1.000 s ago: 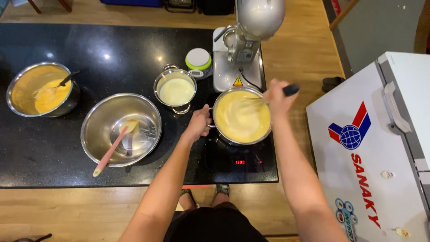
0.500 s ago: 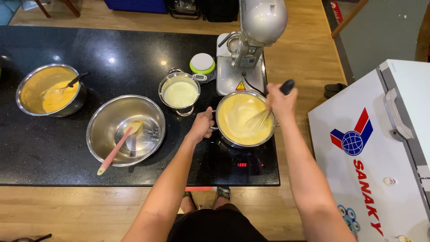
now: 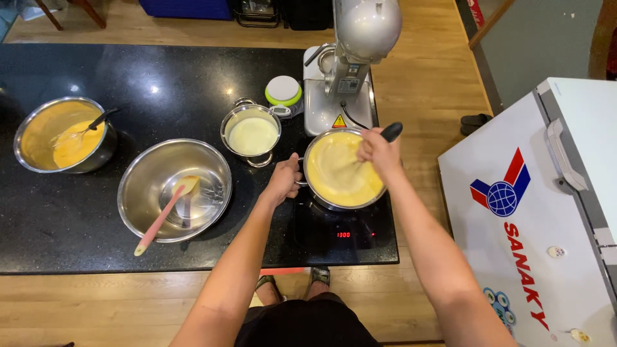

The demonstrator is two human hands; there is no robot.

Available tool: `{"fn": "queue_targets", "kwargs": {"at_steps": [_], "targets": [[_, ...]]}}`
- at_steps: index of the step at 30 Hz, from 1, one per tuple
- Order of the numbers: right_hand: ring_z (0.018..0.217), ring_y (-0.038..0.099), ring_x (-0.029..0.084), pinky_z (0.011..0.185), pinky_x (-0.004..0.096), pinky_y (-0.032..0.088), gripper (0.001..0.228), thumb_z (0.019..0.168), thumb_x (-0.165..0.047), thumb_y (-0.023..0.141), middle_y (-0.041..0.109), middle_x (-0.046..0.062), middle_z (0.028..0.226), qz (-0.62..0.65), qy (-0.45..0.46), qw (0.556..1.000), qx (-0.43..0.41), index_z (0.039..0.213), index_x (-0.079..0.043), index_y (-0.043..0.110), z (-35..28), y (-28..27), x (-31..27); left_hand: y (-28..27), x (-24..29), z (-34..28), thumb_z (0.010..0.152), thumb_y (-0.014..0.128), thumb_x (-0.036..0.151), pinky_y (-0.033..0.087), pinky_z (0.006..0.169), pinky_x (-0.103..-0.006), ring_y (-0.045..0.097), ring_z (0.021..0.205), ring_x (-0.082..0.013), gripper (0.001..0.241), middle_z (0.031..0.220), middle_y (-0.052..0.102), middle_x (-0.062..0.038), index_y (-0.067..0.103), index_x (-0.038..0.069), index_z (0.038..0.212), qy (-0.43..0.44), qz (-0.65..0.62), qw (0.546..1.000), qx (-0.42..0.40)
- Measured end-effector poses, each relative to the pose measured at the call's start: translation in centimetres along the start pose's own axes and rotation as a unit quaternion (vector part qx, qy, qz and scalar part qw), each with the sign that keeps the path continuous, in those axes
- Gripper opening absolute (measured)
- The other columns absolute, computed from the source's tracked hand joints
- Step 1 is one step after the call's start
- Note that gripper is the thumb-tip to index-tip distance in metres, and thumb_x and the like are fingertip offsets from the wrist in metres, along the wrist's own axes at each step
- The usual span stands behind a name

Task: Whisking a yellow liquid mixture in a pot on an induction cooktop in a bakery kitchen.

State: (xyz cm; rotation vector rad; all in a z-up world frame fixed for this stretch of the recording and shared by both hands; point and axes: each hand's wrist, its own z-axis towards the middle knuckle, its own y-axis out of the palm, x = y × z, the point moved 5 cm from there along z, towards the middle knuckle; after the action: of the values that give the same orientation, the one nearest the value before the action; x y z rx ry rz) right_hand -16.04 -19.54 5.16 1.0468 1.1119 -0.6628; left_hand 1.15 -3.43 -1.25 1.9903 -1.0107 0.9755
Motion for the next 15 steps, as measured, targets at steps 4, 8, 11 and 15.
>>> {"fn": "queue_targets", "kwargs": {"at_steps": [4,8,11,15], "targets": [[0.030,0.039,0.015,0.032,0.029,0.033,0.033,0.086,0.003,0.071,0.034,0.006,0.042,-0.037,-0.122,0.988,0.081,0.063,-0.009,0.051,1.4,-2.4,-1.7,0.2,0.1,-0.1,0.109,0.037,0.045,0.022,0.027,-0.0197,0.022,0.036,-0.0044,0.043,0.058,0.025,0.009,0.037,0.023,0.073,0.008,-0.001,1.000,0.004],[0.038,0.046,0.011,0.037,0.026,0.039,0.030,0.083,-0.009,0.070,0.040,0.002,0.045,-0.039,-0.064,0.995,0.061,0.060,-0.013,0.051,-0.2,-1.0,-0.9,0.1,-0.1,0.3,0.109,0.038,0.044,0.021,0.026,-0.0201,0.021,0.036,-0.0041,0.042,0.058,0.023,0.009,0.037,0.023,0.073,0.005,-0.008,1.000,0.003],[0.030,0.040,0.015,0.031,0.030,0.038,0.032,0.085,-0.003,0.069,0.029,0.001,0.042,-0.022,-0.047,0.997,0.058,0.063,-0.013,0.048,1.5,-3.0,-1.2,0.1,-0.2,0.0,0.109,0.037,0.044,0.021,0.026,-0.0200,0.020,0.036,-0.0038,0.042,0.058,0.022,0.009,0.037,0.023,0.073,0.003,-0.012,1.000,0.006],[0.036,0.048,0.011,0.034,0.026,0.033,0.029,0.080,-0.007,0.075,0.037,0.001,0.044,-0.018,-0.081,0.991,0.109,0.064,-0.015,0.052,0.4,-1.9,-0.7,0.3,0.2,-0.1,0.109,0.037,0.043,0.021,0.026,-0.0200,0.020,0.035,-0.0038,0.042,0.057,0.022,0.009,0.036,0.023,0.072,0.005,-0.012,1.000,0.008]]}}
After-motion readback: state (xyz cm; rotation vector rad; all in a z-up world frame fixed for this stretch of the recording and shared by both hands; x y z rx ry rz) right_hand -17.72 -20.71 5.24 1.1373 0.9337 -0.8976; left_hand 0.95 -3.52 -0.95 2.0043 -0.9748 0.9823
